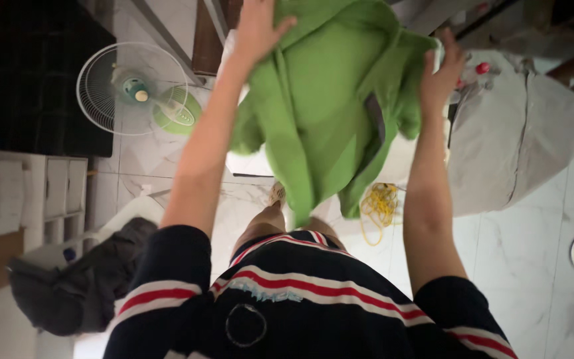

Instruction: The person irons a green shirt on an ironing board, then buttons it up and irons it again. The person uses a handheld iron and smooths the fabric with their hands.

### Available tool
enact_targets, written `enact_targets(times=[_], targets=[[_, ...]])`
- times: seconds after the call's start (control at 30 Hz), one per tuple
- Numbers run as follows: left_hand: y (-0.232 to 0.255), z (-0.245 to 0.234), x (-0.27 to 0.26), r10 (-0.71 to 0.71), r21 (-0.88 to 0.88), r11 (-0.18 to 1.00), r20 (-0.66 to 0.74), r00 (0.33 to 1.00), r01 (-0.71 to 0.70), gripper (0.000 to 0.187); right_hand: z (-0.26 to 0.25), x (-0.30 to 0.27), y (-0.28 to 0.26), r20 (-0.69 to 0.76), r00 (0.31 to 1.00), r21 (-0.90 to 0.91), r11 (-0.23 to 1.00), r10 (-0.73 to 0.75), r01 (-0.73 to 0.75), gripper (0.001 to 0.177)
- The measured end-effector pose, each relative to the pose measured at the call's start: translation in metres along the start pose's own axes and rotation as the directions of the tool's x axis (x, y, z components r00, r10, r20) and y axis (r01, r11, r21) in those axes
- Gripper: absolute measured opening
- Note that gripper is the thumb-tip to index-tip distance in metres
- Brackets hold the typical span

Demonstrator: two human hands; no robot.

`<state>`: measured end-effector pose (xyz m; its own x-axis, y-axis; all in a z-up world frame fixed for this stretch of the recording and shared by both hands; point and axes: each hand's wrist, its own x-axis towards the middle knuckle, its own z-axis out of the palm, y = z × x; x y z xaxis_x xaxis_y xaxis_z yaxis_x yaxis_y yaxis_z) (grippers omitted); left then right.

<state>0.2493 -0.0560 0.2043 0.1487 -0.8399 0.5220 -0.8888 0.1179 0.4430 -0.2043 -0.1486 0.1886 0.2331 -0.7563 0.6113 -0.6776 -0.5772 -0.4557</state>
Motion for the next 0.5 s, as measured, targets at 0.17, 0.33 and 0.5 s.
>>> enact_targets(times=[0.17,0.33,0.5], targets=[[0.013,0.079,-0.133,-0.241,-0.209,0.944,0.085,0.967,0.254,0.078,0.056,-0.137,0.003,0.308,0.867,-0.125,0.920,0.392,-0.371,0.066],[0.083,0.079,-0.242,-0.426,-0.167,0.882,0.115,0.897,0.440,0.045,0.059,-0.195,-0.012,0.385,0.810,-0.300,0.890,0.443,-0.344,0.079],[0.135,0.066,-0.269,-0.530,-0.194,0.626,0.605,0.594,0.755,0.024,0.057,-0.203,-0.023,0.329,0.810,-0.323,0.864,0.485,-0.386,0.079]])
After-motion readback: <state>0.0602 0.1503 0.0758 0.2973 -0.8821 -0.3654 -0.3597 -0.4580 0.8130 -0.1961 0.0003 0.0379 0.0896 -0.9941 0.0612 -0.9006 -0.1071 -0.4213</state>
